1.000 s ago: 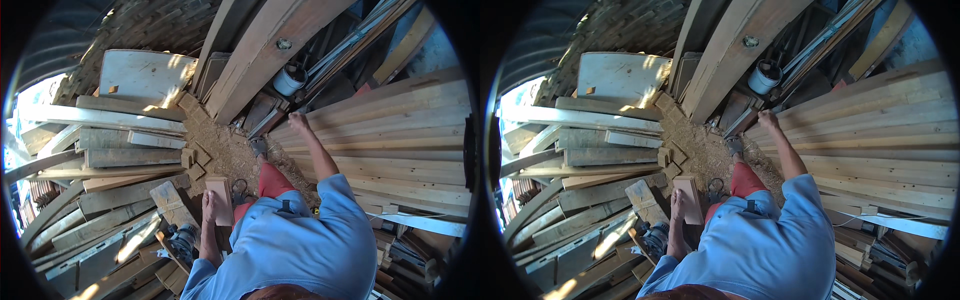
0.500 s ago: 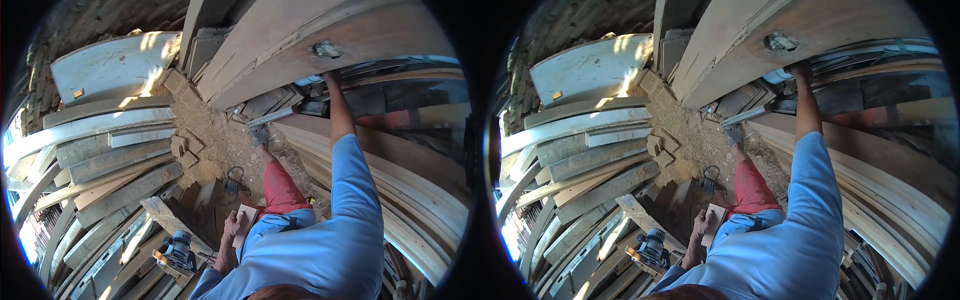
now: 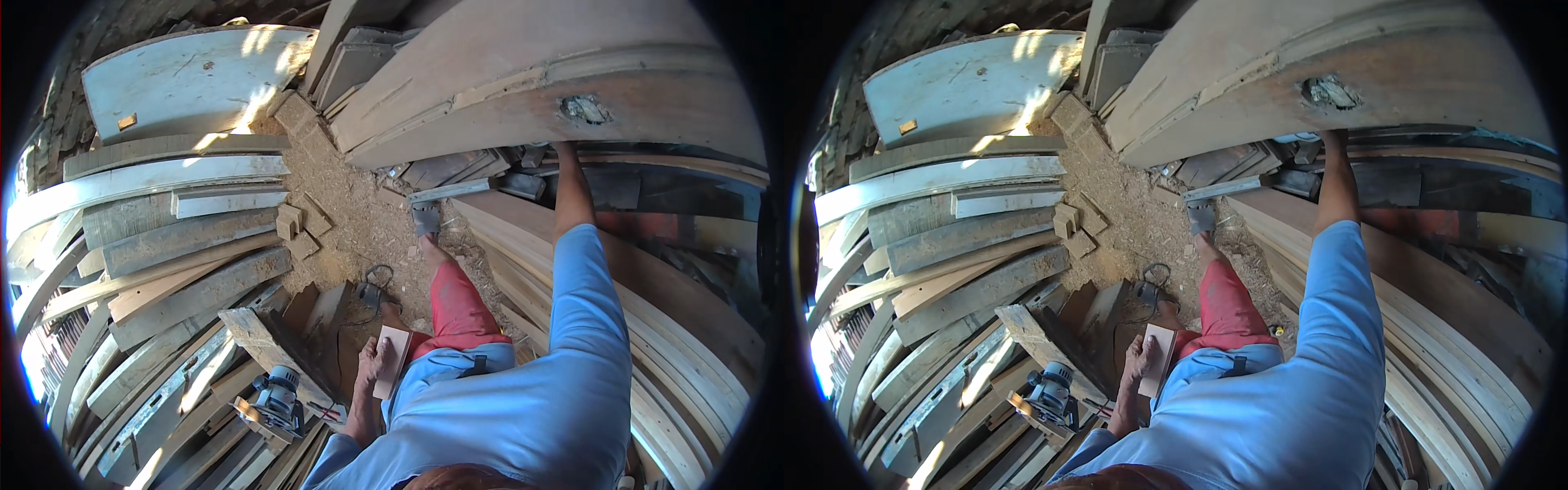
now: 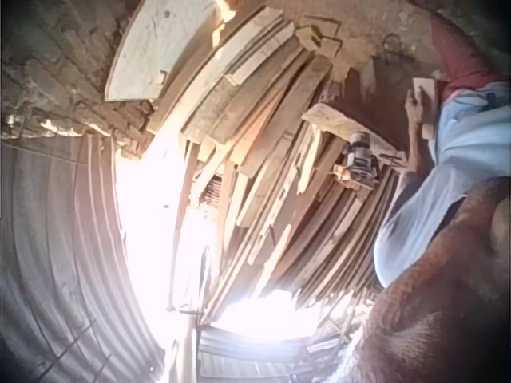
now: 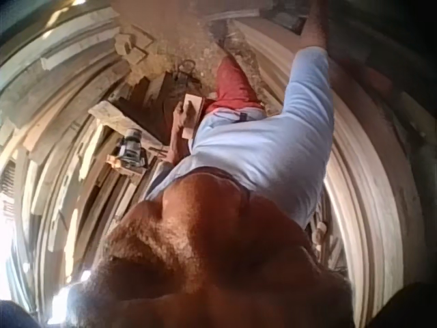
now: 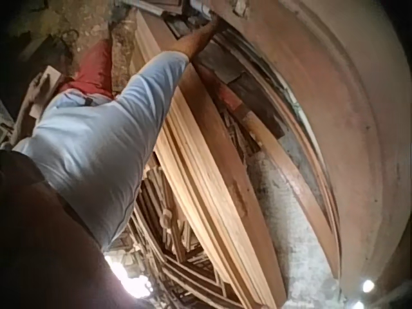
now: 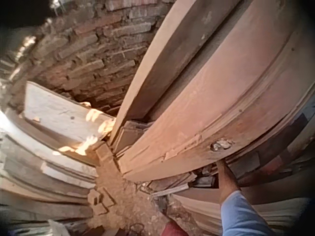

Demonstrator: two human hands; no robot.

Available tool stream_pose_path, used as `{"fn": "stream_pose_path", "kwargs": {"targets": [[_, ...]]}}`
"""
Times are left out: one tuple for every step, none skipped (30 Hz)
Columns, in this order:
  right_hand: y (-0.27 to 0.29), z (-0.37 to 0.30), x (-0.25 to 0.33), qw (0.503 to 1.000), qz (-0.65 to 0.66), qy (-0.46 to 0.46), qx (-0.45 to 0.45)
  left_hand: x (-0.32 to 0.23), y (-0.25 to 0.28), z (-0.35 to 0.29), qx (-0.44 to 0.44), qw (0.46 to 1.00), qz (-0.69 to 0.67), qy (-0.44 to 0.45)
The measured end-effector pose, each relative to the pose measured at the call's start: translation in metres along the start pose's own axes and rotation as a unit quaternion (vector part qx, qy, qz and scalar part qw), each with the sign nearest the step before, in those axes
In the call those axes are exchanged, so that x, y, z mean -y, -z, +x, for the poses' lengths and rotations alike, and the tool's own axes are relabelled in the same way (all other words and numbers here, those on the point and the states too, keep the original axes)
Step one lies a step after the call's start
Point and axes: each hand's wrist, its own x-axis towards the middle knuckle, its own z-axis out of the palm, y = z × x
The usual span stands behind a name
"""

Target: The person handles and measures wooden blocks, then uses a routing tool to shape the edge of a wooden piece.

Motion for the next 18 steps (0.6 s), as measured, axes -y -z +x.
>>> {"fn": "stream_pose_path", "kwargs": {"targets": [[0.001, 0.002, 0.000, 1.000, -0.004, -0.001, 0.000, 0.003, -0.002, -0.002, 0.011, 1.000, -0.014, 0.007], [0.000, 0.002, -0.005, 1.000, -0.011, -0.010, -0.001, 0.005, 0.001, 0.000, 0.024, 0.999, -0.021, 0.014], [0.000, 0.006, -0.009, 1.000, -0.012, -0.016, -0.003, 0.007, 0.003, 0.004, 0.037, 0.999, -0.029, 0.020], [-0.003, 0.010, -0.010, 1.000, -0.017, -0.014, -0.001, 0.002, 0.003, 0.001, 0.036, 0.999, -0.018, 0.031], [-0.006, 0.013, -0.012, 1.000, -0.021, -0.012, -0.002, -0.002, 0.004, -0.001, 0.036, 0.998, -0.007, 0.043], [-0.010, 0.018, -0.010, 1.000, -0.025, -0.005, 0.000, -0.012, 0.000, -0.005, 0.033, 0.998, -0.002, 0.056], [-0.014, 0.026, -0.008, 1.000, -0.027, 0.003, 0.002, -0.022, -0.004, -0.010, 0.030, 0.997, 0.005, 0.066], [-0.014, 0.029, -0.007, 1.000, -0.028, 0.003, 0.001, -0.035, -0.001, -0.013, 0.029, 0.997, 0.017, 0.070], [-0.014, 0.032, -0.006, 1.000, -0.026, 0.004, 0.000, -0.042, 0.000, -0.015, 0.027, 0.996, 0.030, 0.075], [-0.015, 0.033, -0.005, 1.000, -0.026, 0.004, 0.001, -0.039, -0.004, -0.017, 0.031, 0.996, 0.010, 0.079], [-0.014, 0.031, -0.009, 1.000, -0.020, -0.002, 0.000, -0.037, -0.002, -0.015, 0.032, 0.996, -0.004, 0.079], [-0.012, 0.029, -0.013, 1.000, -0.013, -0.011, 0.002, -0.035, 0.001, -0.016, 0.034, 0.996, -0.018, 0.079], [-0.006, 0.028, -0.016, 1.000, -0.011, -0.016, -0.003, -0.045, 0.004, -0.017, 0.032, 0.997, -0.013, 0.062], [-0.001, 0.027, -0.018, 1.000, 0.001, -0.020, -0.005, -0.049, 0.007, -0.018, 0.024, 0.998, -0.028, 0.047], [0.001, 0.020, -0.022, 0.999, 0.020, -0.034, 0.000, -0.051, 0.010, -0.019, 0.016, 0.998, -0.042, 0.032], [0.010, 0.015, -0.028, 0.998, 0.048, -0.049, 0.001, -0.053, 0.010, -0.018, 0.011, 0.998, -0.059, 0.013], [0.017, 0.008, -0.033, 0.995, 0.077, -0.069, 0.006, -0.051, 0.012, -0.013, 0.012, 0.998, -0.055, 0.010], [0.025, 0.001, -0.030, 0.988, 0.125, -0.085, 0.020, -0.046, 0.006, -0.010, 0.010, 0.998, -0.061, 0.011]]}}
